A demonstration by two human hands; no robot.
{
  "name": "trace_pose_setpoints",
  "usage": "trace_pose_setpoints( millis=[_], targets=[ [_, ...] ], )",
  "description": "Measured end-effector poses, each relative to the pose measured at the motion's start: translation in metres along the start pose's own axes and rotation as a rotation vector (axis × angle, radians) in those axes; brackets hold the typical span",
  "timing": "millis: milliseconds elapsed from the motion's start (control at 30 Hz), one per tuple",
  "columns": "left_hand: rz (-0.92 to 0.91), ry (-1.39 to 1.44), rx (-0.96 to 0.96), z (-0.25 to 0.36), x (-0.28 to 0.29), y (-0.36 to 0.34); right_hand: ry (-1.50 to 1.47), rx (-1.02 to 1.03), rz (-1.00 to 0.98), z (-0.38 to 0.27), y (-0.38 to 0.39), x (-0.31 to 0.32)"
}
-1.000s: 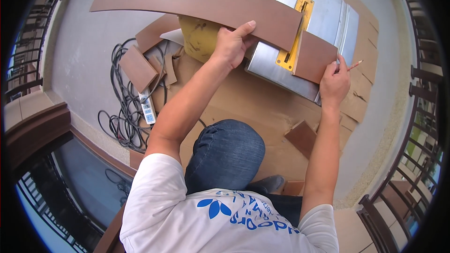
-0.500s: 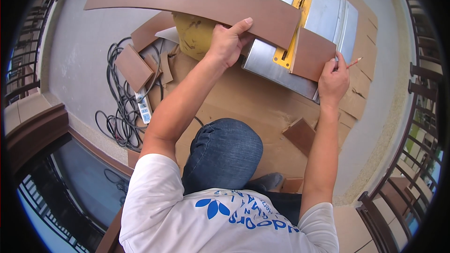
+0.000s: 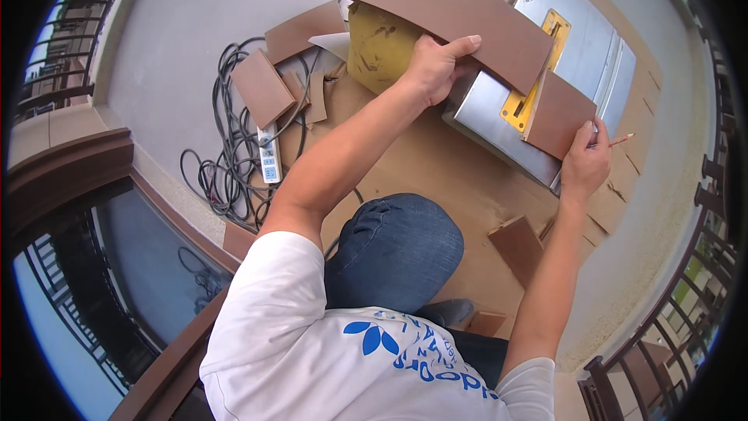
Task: The person places a wood-textured flooring plank onto a table saw, makes a cut, and then carries the cut pieces and other planks through the room to another area.
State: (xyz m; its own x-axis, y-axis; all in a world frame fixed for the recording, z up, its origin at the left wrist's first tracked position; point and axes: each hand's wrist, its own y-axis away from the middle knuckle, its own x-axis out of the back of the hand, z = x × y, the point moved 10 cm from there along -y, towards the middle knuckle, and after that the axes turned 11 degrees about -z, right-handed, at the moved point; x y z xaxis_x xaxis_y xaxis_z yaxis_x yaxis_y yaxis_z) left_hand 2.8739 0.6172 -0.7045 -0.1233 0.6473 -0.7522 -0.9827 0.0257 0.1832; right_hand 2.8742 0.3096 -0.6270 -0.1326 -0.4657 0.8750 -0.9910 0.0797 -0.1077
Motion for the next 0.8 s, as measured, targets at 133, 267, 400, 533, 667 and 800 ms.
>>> trace_pose_setpoints(
  millis=[133, 267, 400, 533, 667, 800],
  targets=[
    [-0.019, -0.064, -0.015, 0.037, -0.004, 0.009, -0.061, -0.02, -0.035, 0.01, 0.005, 0.0],
    [-0.109, -0.067, -0.074, 0.096, 0.038, 0.066, 0.058, 0.001, -0.139, -0.005, 0.014, -0.013],
    [-0.027, -0.209, 0.063, 0.131, 0.114, 0.145, 0.092, -0.075, -0.177, 0.021, 0.029, 0.001],
    [0.152, -0.393, 0.259, 0.124, 0.172, 0.211, -0.011, -0.206, -0.097, 0.095, 0.051, 0.041],
    [0.276, -0.401, 0.322, 0.085, 0.232, 0.278, -0.637, -0.364, -0.436, 0.136, 0.045, -0.002],
    [0.327, -0.408, 0.319, 0.041, 0.265, 0.284, -0.878, -0.607, -0.447, 0.182, 0.066, 0.036]
  ],
)
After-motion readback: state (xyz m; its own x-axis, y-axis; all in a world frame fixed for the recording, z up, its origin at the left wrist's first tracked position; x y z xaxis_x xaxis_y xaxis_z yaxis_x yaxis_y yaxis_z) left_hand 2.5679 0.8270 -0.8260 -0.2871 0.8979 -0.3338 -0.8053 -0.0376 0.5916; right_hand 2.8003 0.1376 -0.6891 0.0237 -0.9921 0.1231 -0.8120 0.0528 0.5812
